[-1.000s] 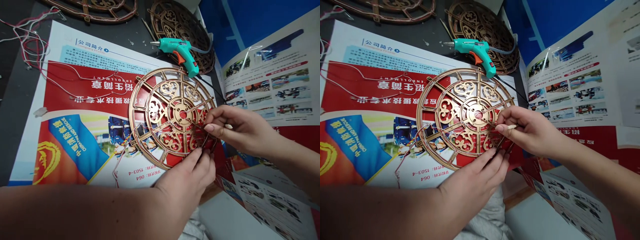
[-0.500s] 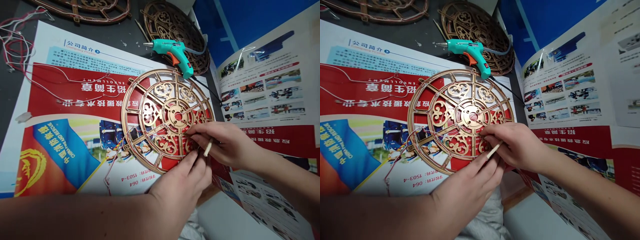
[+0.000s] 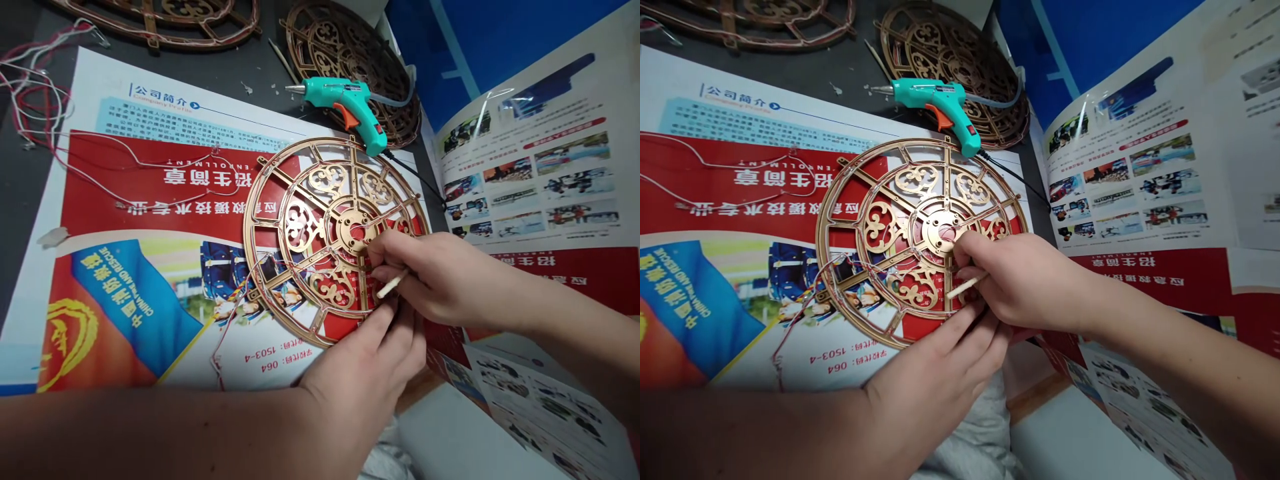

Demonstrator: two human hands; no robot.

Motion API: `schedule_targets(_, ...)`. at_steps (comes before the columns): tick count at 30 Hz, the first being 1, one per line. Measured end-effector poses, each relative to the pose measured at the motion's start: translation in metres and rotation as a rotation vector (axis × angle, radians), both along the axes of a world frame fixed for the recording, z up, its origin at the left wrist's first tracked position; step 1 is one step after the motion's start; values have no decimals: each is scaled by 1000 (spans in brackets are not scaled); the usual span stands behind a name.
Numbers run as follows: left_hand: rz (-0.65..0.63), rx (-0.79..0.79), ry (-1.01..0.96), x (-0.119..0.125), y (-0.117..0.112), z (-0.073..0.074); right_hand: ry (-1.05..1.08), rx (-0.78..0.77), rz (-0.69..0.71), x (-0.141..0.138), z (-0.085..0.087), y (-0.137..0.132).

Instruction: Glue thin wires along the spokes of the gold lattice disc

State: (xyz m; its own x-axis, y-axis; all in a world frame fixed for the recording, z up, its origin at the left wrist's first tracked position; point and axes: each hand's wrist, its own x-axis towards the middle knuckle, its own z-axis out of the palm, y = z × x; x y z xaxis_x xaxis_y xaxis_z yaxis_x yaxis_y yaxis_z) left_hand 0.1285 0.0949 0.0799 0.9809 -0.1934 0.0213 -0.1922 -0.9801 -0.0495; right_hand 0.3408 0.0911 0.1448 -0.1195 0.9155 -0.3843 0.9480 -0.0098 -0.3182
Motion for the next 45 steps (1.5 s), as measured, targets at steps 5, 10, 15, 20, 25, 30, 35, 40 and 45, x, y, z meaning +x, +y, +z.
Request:
schedule_targets(5, 34, 31, 2, 1, 0, 3, 42, -53, -58, -2, 5, 5)
schedule_targets(10, 42, 37, 2, 1, -1, 3, 180, -12, -161, 5, 10, 2)
schedule_targets(15, 63, 57, -45, 0, -2, -1, -3, 184, -406, 25, 12, -6)
schedule_targets(20, 65, 46, -98, -2, -1, -4, -89, 300, -604, 48, 9, -8)
schedule_targets(25, 64, 42, -149, -3, 0, -7, -62, 376, -714, 59, 1, -7)
schedule_targets(30, 62, 14, -178, -2, 1, -10, 50, 506, -807, 59, -14, -11)
schedule_targets(35, 66, 24, -256, -1, 3, -13, 104, 828, -835, 48, -36, -24)
schedule_targets(40, 61, 73, -282, 0, 9, -10, 185, 1001, -835, 26, -56, -33)
schedule_targets(45, 32, 46, -255, 2, 16, -3, 219, 900, -843, 19, -58, -38)
